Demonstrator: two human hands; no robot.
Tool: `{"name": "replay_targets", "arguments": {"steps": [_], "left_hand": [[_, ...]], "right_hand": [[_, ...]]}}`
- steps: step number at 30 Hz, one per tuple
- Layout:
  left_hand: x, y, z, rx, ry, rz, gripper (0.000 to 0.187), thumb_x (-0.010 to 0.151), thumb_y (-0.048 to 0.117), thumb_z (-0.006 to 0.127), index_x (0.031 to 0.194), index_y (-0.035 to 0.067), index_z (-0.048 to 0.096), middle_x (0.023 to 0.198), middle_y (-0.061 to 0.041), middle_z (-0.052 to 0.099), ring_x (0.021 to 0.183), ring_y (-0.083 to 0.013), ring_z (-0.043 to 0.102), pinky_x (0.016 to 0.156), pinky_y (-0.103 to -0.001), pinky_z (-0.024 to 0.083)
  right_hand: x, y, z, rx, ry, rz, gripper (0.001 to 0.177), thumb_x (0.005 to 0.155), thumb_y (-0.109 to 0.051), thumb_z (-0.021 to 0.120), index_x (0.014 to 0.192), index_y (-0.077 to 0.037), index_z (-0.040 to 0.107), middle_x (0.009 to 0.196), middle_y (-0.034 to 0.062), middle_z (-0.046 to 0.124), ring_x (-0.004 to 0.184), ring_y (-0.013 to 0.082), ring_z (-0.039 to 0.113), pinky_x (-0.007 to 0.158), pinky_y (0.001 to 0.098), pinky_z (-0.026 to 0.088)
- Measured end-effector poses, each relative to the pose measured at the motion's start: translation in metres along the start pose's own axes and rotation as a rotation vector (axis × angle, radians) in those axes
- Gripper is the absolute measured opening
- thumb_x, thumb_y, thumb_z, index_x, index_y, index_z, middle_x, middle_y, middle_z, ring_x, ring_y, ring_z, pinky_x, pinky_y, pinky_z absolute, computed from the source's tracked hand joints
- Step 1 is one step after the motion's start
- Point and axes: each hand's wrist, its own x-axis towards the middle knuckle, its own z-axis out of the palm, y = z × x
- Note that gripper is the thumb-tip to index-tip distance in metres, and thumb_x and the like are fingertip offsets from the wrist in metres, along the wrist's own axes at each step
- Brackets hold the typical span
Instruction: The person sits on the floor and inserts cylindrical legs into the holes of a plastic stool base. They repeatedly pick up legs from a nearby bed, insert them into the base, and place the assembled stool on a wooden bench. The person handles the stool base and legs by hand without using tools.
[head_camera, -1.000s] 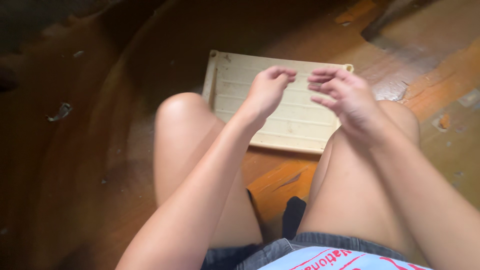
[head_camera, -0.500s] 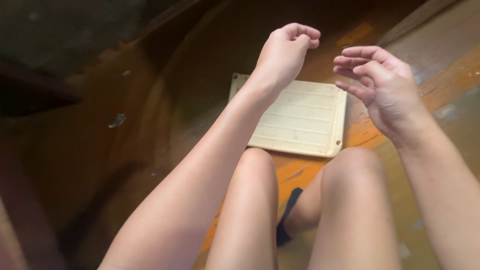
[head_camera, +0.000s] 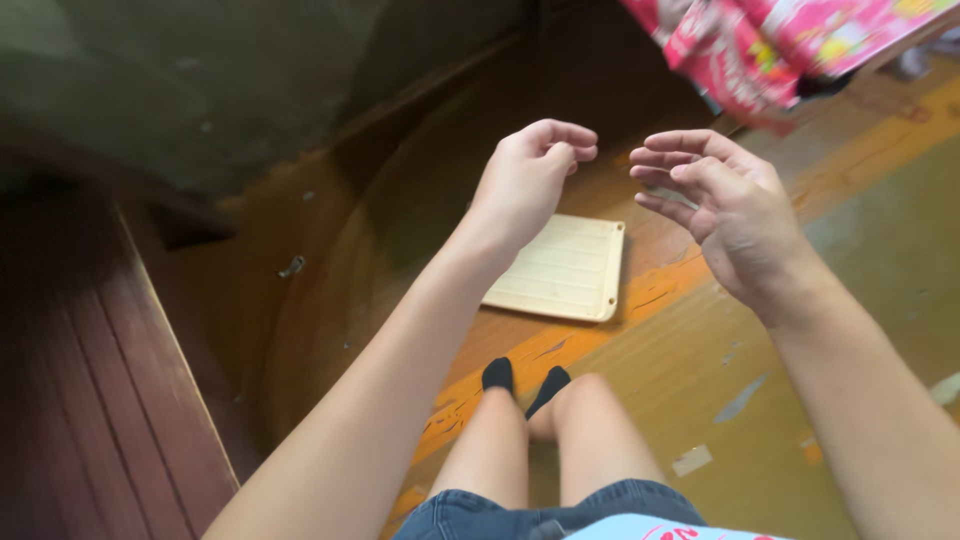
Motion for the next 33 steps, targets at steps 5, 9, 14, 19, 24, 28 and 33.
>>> {"name": "replay_targets", "arguments": {"steps": [5, 9, 14, 19, 24, 28, 33], "left_hand": [[-0.037, 0.082, -0.013, -0.071, 0.001, -0.037, 0.029, 0.095, 0.013, 0.05, 0.113, 0.007, 0.073, 0.108, -0.001, 0.076, 0.1, -0.0116, 0.064, 0.08, -0.03, 0.053], [-0.057, 0.128, -0.018, -0.135, -0.004, 0.0, 0.028, 0.096, 0.013, 0.049, 0.112, 0.009, 0.072, 0.11, 0.001, 0.075, 0.101, -0.0093, 0.064, 0.081, -0.028, 0.052], [-0.082, 0.152, -0.022, -0.126, -0.004, 0.05, 0.028, 0.096, 0.015, 0.049, 0.112, 0.01, 0.072, 0.11, 0.0, 0.075, 0.102, -0.0094, 0.064, 0.084, -0.029, 0.052], [-0.102, 0.157, -0.029, -0.136, -0.044, 0.032, 0.03, 0.096, 0.015, 0.049, 0.114, 0.01, 0.072, 0.114, 0.001, 0.075, 0.106, -0.0097, 0.064, 0.087, -0.031, 0.052], [-0.112, 0.16, -0.029, -0.115, -0.056, -0.001, 0.031, 0.095, 0.016, 0.048, 0.115, 0.012, 0.071, 0.116, 0.001, 0.074, 0.109, -0.0098, 0.064, 0.09, -0.031, 0.052], [-0.112, 0.166, -0.017, -0.081, -0.061, 0.002, 0.032, 0.095, 0.017, 0.047, 0.115, 0.012, 0.071, 0.117, 0.001, 0.075, 0.109, -0.0099, 0.064, 0.09, -0.031, 0.052], [-0.097, 0.172, 0.017, -0.075, -0.065, 0.004, 0.031, 0.095, 0.016, 0.047, 0.114, 0.012, 0.072, 0.116, 0.001, 0.075, 0.108, -0.0098, 0.065, 0.089, -0.031, 0.052]], "right_hand": [[-0.033, -0.071, 0.018, -0.005, -0.037, -0.053, 0.033, 0.095, -0.003, 0.048, 0.126, 0.001, 0.058, 0.125, 0.0134, 0.065, 0.12, 0.0225, 0.064, 0.105, 0.0401, 0.054], [-0.052, -0.11, 0.029, -0.042, -0.047, -0.114, 0.035, 0.095, -0.004, 0.049, 0.128, 0.002, 0.058, 0.125, 0.0147, 0.065, 0.119, 0.0228, 0.064, 0.104, 0.0402, 0.053], [-0.078, -0.127, 0.047, 0.05, -0.075, -0.193, 0.036, 0.094, -0.005, 0.049, 0.128, 0.003, 0.057, 0.126, 0.0151, 0.065, 0.121, 0.0243, 0.065, 0.106, 0.0407, 0.053], [-0.099, -0.125, 0.057, 0.088, -0.06, -0.218, 0.037, 0.093, -0.005, 0.049, 0.128, 0.003, 0.056, 0.125, 0.0159, 0.065, 0.12, 0.025, 0.065, 0.106, 0.0419, 0.053], [-0.111, -0.12, 0.056, 0.09, -0.035, -0.206, 0.037, 0.093, -0.006, 0.049, 0.129, 0.003, 0.057, 0.123, 0.0157, 0.065, 0.12, 0.0245, 0.065, 0.105, 0.042, 0.053], [-0.114, -0.125, 0.042, 0.1, -0.016, -0.23, 0.038, 0.093, -0.006, 0.049, 0.128, 0.003, 0.057, 0.125, 0.0159, 0.066, 0.12, 0.0249, 0.065, 0.105, 0.0418, 0.053], [-0.115, -0.133, 0.001, 0.107, 0.01, -0.258, 0.036, 0.093, -0.006, 0.049, 0.126, 0.003, 0.059, 0.125, 0.0162, 0.067, 0.119, 0.025, 0.065, 0.103, 0.0419, 0.053]]}}
